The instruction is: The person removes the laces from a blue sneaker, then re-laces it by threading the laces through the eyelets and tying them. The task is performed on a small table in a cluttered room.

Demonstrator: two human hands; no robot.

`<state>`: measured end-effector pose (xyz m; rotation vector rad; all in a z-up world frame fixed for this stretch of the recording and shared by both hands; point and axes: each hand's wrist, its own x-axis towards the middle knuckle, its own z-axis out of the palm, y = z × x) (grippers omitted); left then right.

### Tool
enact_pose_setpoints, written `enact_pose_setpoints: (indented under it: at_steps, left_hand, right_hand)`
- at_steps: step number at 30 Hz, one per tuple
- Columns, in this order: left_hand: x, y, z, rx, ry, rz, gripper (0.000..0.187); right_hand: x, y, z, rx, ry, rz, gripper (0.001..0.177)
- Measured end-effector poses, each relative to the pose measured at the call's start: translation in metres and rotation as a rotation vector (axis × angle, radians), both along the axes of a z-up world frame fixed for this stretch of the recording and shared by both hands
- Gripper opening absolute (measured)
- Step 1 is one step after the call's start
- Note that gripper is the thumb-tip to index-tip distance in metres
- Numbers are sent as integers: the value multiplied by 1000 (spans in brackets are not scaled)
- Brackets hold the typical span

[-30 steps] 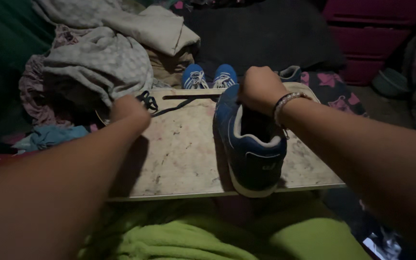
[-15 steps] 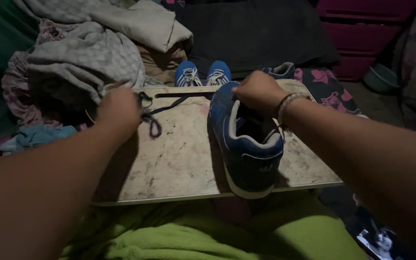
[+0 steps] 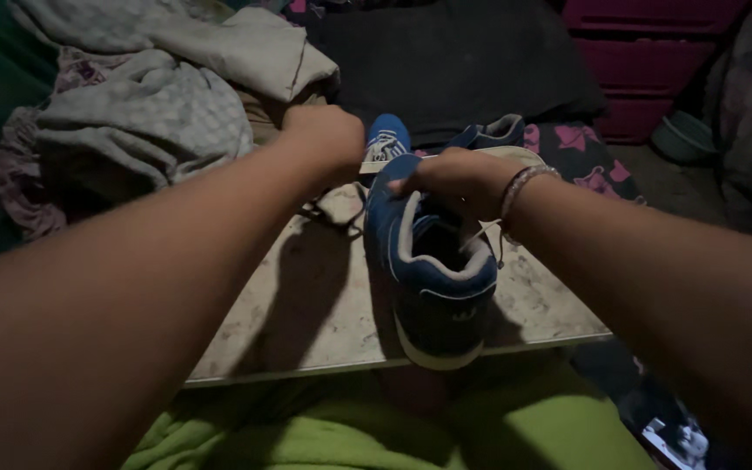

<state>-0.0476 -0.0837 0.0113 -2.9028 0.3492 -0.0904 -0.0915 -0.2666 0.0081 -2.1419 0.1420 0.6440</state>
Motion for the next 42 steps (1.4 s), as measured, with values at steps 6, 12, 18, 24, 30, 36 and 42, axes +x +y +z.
enact_pose_setpoints:
  at_steps: [6, 12, 18, 24, 30, 36, 42]
  left_hand:
    - [23, -21, 20, -209, 315, 36, 27]
    - [27, -8, -7, -723, 266, -17, 17]
    - [35, -4, -22, -642, 179, 157, 14]
    - [23, 0, -29, -881, 232, 152, 6]
    - [15, 0, -28, -1067, 312, 153, 8]
    - [18, 3, -25, -962, 348, 170, 7]
    - [17, -1, -38, -837, 273, 187, 13]
  right_hand:
    - [2, 3, 0, -21, 19, 5, 62]
    - [18, 2, -16, 77, 6, -61, 35]
    - [26, -1, -26, 150, 65, -50, 8]
    - [22, 4, -22, 124, 34, -28, 7]
    - [20, 4, -22, 138, 16, -90, 11]
    - [21, 2, -25, 192, 10, -75, 14]
    - [3, 4, -11, 114, 9, -186, 39]
